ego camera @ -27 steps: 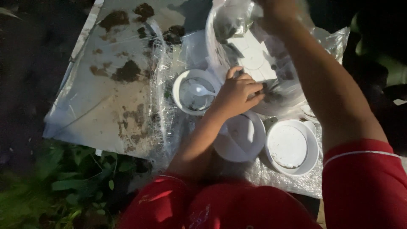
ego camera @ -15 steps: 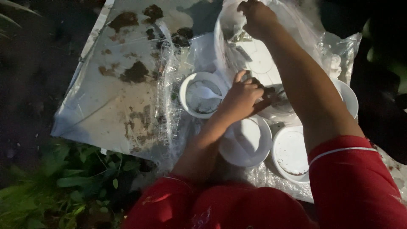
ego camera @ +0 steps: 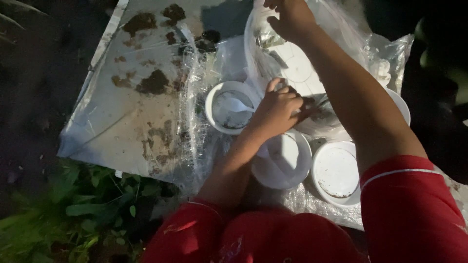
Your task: Sorting small fish from a plastic bag into several white bowls arranged on a surface.
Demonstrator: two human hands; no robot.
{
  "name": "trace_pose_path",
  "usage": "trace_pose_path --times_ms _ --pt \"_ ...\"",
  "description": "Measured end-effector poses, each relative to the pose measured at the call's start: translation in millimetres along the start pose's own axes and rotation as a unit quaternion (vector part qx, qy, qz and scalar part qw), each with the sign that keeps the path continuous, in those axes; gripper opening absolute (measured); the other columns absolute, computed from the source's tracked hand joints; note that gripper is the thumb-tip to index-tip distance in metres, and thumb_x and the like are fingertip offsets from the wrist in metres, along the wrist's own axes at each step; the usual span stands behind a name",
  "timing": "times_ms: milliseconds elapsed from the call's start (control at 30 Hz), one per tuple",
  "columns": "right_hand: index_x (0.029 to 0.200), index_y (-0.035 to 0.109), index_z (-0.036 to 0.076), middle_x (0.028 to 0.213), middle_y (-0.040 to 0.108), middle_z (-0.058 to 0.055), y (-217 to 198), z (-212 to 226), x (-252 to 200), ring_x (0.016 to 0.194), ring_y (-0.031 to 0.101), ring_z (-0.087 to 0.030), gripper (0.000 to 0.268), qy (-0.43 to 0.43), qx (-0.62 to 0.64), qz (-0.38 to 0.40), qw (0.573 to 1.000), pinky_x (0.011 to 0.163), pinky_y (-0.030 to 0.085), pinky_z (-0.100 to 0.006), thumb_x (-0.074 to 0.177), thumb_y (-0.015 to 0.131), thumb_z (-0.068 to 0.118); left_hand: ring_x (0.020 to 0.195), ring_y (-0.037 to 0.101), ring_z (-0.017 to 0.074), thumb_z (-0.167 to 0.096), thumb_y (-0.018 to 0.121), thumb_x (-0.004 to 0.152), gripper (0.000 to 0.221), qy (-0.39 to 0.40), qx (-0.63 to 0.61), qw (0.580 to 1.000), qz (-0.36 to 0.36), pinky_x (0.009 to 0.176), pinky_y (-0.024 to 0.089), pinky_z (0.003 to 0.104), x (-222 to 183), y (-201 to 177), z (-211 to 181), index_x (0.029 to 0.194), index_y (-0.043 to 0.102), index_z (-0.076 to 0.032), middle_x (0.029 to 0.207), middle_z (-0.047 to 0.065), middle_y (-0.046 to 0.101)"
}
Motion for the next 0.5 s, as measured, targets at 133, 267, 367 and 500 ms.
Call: trace_pose_path --times_ms 133,267,367,500 --pt "0.114 0.078 0.012 0.112 0.075 -0.015 -13.1 44.6 -0.4 0.098 0.069 -0.033 0.041 0.198 -0.073 0.249 0.945 0.073 0.055 -0.047 0.101 0.071 0.050 0.073 0.065 0.0285 -0.018 0.076 0.079 0.017 -0.029 0.015 0.999 0.026 0.114 0.029 0.054 0.4 4.7 3.3 0.069 0.066 -0.008 0.065 0.007 0.064" --pt "0.126 0.066 -0.001 0.128 0.070 -0.018 -51.1 104.3 -16.3 0.094 0.076 -0.034 0.076 0.316 0.016 0.434 0.843 0.078 0.059 -0.042 0.094 0.062 0.067 0.070 0.060 0.0334 -0.007 0.066 0.063 0.006 0.002 0.026 0.998 -0.049 0.100 0.037 0.051 0.8 -2.6 9.5 0.065 0.061 -0.009 0.059 0.006 0.058" --pt "0.078 0.062 -0.001 0.086 0.068 -0.016 -29.2 93.5 -27.6 0.088 0.070 -0.033 0.088 0.297 -0.023 0.469 0.832 0.072 0.062 -0.039 0.087 0.053 0.086 0.061 0.057 0.0276 -0.002 0.062 0.082 0.014 -0.029 -0.026 0.958 -0.283 0.067 0.041 0.042 3.4 -48.5 -3.0 0.072 0.064 -0.011 0.063 0.002 0.062" --pt "0.129 0.063 -0.002 0.124 0.066 -0.016 -18.7 95.4 -39.8 0.103 0.068 -0.033 0.085 0.300 0.002 0.473 0.829 0.082 0.059 -0.042 0.097 0.032 0.071 0.106 0.063 0.0323 -0.009 0.058 0.096 0.021 -0.238 -0.014 0.907 -0.346 0.094 0.049 0.044 -8.9 -47.5 21.6 0.117 0.063 -0.008 0.113 0.013 0.068"
Point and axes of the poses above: each hand's wrist, its own x-axis towards the middle knuckle, its own y-axis out of the palm, z = x × y, the point moved 2 cm from there along x, towards the middle knuckle
